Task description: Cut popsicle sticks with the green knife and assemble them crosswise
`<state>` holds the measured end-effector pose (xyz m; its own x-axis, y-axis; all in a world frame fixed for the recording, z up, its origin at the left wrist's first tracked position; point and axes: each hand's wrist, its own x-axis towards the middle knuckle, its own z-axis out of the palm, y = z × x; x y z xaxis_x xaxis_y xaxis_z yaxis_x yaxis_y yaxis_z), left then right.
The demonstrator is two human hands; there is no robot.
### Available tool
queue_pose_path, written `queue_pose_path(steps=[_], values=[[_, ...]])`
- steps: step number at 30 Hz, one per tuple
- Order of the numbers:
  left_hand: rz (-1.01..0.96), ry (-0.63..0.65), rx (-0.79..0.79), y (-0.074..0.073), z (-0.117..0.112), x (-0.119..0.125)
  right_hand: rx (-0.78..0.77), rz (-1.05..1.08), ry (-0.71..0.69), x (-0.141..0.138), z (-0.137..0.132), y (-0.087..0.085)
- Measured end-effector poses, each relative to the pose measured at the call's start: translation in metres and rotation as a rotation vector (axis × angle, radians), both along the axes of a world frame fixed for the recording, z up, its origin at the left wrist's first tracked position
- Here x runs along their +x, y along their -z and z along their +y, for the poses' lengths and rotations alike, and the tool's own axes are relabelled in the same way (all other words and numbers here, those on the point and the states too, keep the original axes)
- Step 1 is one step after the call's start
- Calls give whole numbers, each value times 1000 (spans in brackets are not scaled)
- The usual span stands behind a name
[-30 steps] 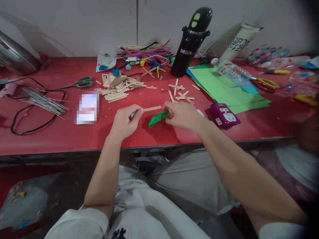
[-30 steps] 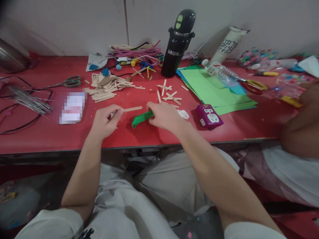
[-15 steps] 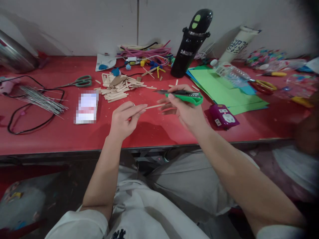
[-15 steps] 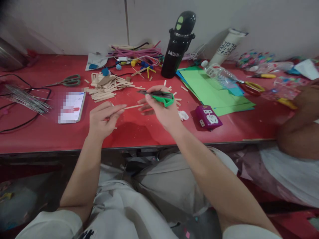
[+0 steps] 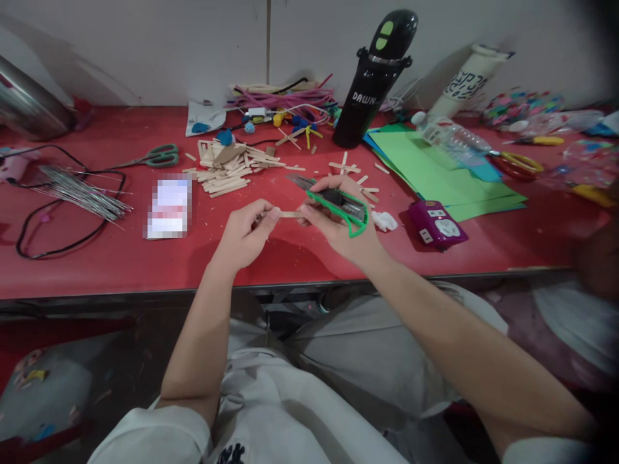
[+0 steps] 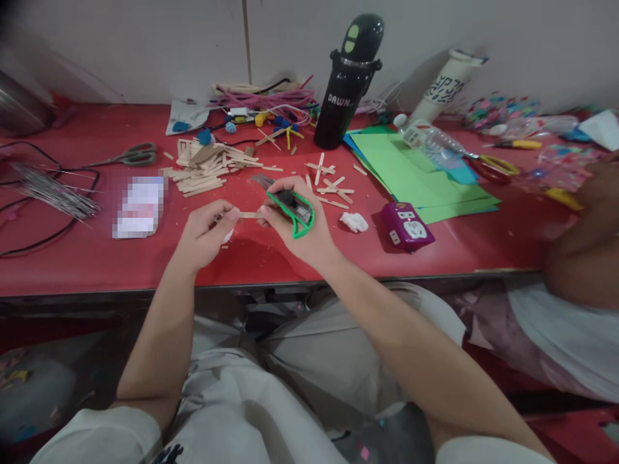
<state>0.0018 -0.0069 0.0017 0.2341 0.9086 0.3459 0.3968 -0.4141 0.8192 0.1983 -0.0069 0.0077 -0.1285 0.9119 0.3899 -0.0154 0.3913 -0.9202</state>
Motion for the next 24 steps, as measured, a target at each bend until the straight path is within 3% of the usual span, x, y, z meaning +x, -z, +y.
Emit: queue_pose_path(steps=[4, 8, 14, 18, 20, 24], values=[[-28, -46, -113, 2, 6, -2, 12, -163, 28, -1, -5, -1], [132, -74, -142, 1, 9, -7, 128, -360, 138, 0, -8, -3], [329, -37, -239, -1, 7, -16, 12, -342, 51, 15, -2, -7], [444, -15, -282, 1, 8, -16, 30, -419, 121, 25, 1, -19], [525, -22, -289, 1, 9, -16, -13, -432, 67, 28, 1, -25], [625, -24, -261, 0, 11, -14, -78, -462, -168, 33, -1, -29]])
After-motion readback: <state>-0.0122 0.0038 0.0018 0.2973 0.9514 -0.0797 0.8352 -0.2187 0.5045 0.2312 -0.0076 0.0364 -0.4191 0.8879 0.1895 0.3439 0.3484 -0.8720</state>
